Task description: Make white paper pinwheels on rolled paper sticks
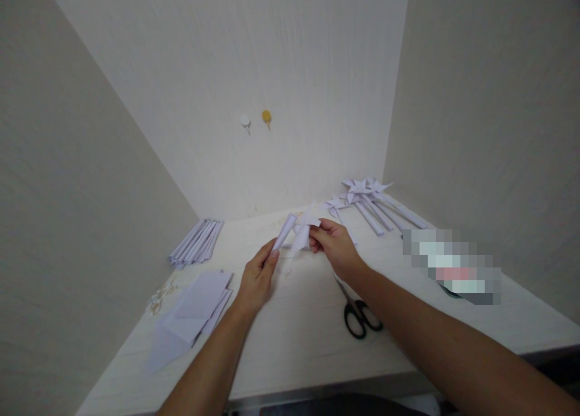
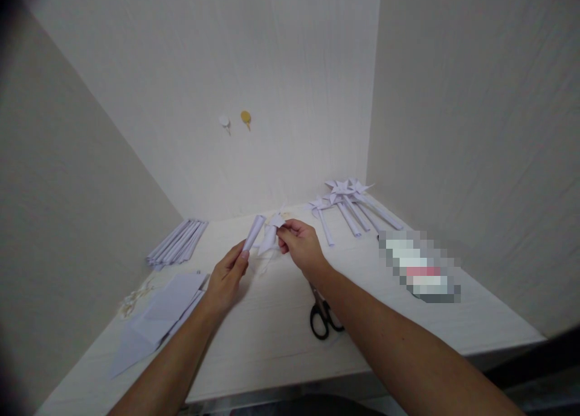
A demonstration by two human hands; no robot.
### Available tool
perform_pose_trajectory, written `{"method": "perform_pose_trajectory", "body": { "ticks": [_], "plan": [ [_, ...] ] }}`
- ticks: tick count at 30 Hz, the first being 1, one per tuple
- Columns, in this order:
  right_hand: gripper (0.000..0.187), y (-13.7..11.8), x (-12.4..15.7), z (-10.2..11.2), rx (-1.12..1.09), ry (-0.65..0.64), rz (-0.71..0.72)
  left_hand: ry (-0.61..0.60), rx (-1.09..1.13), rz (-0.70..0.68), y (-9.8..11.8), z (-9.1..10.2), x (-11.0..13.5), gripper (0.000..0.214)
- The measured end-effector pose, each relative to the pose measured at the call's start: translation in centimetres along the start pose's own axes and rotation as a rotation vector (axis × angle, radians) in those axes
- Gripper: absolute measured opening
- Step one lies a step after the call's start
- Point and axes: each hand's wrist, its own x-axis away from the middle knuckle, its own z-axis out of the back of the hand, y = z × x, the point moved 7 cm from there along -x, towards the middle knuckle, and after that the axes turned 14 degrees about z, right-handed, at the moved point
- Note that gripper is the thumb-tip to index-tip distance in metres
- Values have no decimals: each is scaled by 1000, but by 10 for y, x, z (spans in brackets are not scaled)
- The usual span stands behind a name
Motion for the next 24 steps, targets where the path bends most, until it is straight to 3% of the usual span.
{"method": "perform_pose_trajectory", "body": {
  "ticks": [13,24],
  "plan": [
    [23,-4,1,-3,17,-20,3,-7,-154,-133,8,-3,3,38],
    [22,-6,4,-13,-76,-143,-24,66,-179,-231,13,2,8,34]
  ]
}}
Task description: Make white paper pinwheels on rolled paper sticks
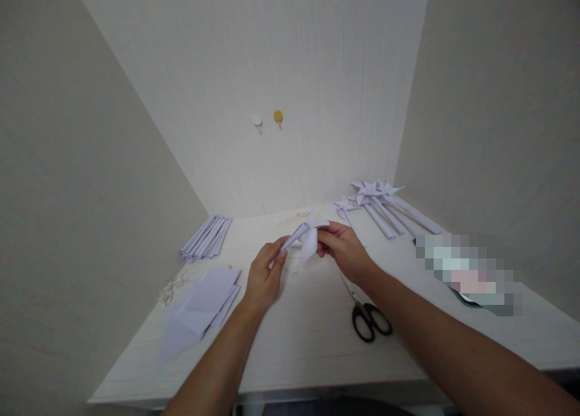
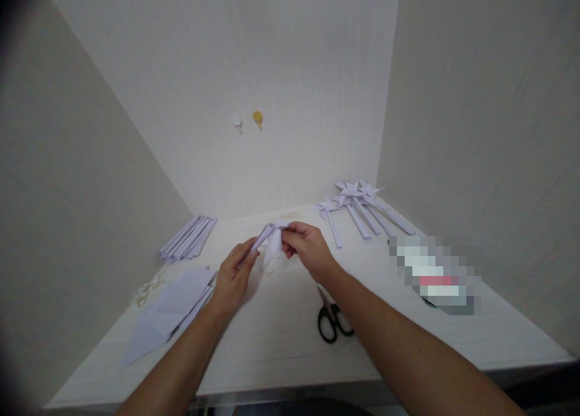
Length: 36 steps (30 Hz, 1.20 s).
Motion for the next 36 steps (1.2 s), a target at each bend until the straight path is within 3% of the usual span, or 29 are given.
{"method": "perform_pose_trajectory", "body": {
  "ticks": [18,28,32,36],
  "plan": [
    [24,0,3,-8,-79,-72,-59,-4,10,-38,6,-1,2,35],
    [32,1,6,-11,-34,-111,-76,112,163,4,-2,8,0,30],
    [31,3,7,-12,23,-148,-86,137,318,72,-2,9,-1,29],
    [33,13,10,-14,160,-211,-106,90,575,312,-11,6,-4,33]
  ]
}}
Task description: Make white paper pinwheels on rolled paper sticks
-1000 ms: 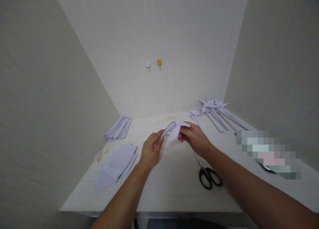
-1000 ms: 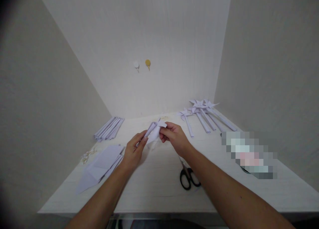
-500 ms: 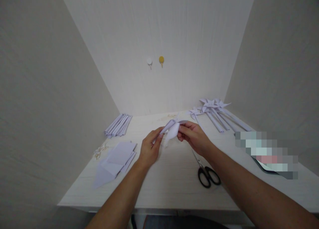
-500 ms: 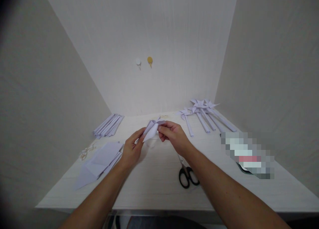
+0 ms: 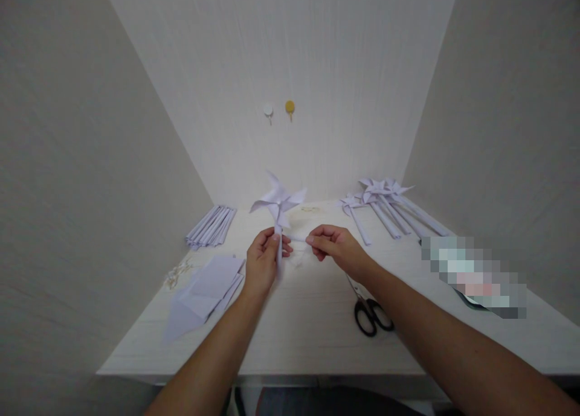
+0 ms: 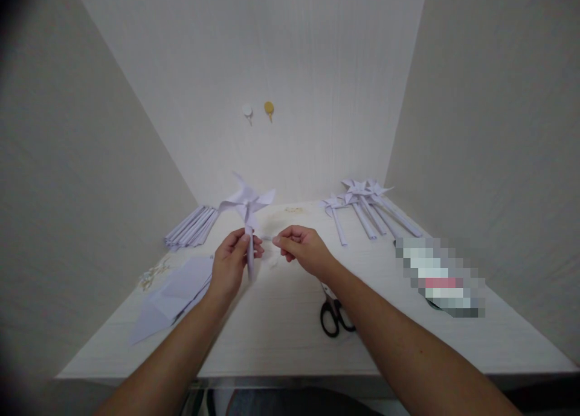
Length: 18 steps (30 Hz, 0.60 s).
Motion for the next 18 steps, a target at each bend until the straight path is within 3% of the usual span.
{"method": "perform_pose_trajectory", "body": {
  "ticks": [2,5,11,18],
  "plan": [
    [32,7,2,-5,81,-45,-7,-29,104,126,-5,0,-2,36],
    [27,13,8,-13,288,-125,35,-56,183,201,-7,-1,-4,37],
    [25,6,13,-19,795,-213,133,-67,234,208,-8,-2,-4,37],
    [19,-1,12,-23,980,-246,170,-22,237,206,-14,2,-7,37]
  ]
}}
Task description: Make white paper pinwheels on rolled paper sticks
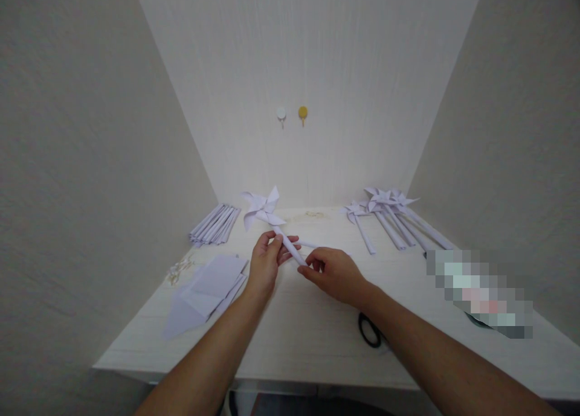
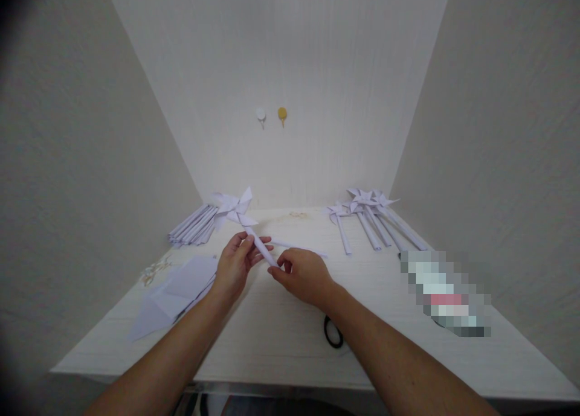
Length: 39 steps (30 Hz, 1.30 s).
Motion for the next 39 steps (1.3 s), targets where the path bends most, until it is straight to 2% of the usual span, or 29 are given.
{"method": "perform_pose_trajectory", "body": {
  "ticks": [4,8,12,16,22,27,33,37,39],
  "plan": [
    [19,1,0,2,22,5,-1,6,-57,-43,0,2,-2,38],
    [18,4,0,1,-38,15,16,56,-205,-121,5,2,0,38],
    [19,11,0,0,-107,62,28,57,-246,-159,8,-1,4,35],
    [24,32,0,7,-113,126,-43,60,-278,-190,10,-2,6,33],
    [25,74,3,30,-44,235,-195,71,-311,-224,9,0,4,28],
    [26,90,8,31,-19,261,-263,110,-376,-258,3,2,2,20],
    [27,82,7,26,-66,249,-237,157,-469,-271,1,6,2,17],
    [29,54,1,20,-176,167,-113,126,-440,-257,5,3,2,17],
    [28,37,0,10,-237,86,-47,88,-391,-229,6,0,1,25]
  ]
}}
